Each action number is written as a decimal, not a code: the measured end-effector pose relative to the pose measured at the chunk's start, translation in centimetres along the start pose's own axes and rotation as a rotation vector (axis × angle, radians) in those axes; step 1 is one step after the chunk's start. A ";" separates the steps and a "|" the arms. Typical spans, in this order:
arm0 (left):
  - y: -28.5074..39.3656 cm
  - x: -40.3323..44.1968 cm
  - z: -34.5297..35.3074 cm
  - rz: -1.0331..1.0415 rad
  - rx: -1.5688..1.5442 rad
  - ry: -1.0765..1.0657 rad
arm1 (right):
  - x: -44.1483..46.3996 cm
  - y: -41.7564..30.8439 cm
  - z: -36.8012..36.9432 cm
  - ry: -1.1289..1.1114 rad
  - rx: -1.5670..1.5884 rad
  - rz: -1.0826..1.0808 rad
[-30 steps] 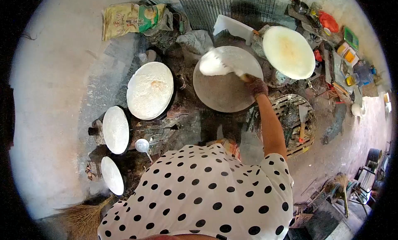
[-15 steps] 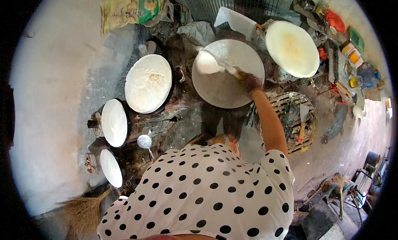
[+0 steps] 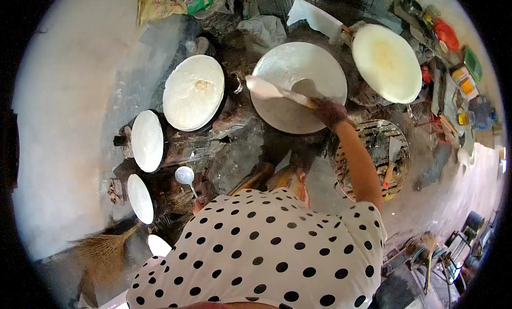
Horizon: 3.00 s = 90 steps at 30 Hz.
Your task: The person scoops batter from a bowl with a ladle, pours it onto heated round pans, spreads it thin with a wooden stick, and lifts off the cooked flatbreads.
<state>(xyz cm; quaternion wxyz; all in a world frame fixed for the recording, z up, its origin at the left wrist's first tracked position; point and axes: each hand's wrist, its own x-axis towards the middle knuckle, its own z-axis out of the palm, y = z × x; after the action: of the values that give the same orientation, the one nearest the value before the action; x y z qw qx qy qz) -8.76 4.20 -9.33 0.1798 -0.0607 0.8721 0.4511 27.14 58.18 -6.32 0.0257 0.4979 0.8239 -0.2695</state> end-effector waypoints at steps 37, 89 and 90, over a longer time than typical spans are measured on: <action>-1.2 16.2 -5.5 0.026 0.038 -0.650 | -1.6 -23.1 24.1 0.627 0.684 0.709; 14.8 -4.3 7.9 0.185 -0.096 -0.879 | -9.1 -0.1 8.2 0.177 0.436 0.213; 14.9 -4.0 7.8 0.192 -0.101 -0.877 | -10.1 -1.1 9.3 0.318 0.980 0.128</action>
<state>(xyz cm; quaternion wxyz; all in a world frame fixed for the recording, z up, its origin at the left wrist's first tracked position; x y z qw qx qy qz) -6.98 19.06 -0.56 0.4866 0.2087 0.6920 0.4908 29.24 45.31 -10.67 -0.3197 0.5355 0.5626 -0.5427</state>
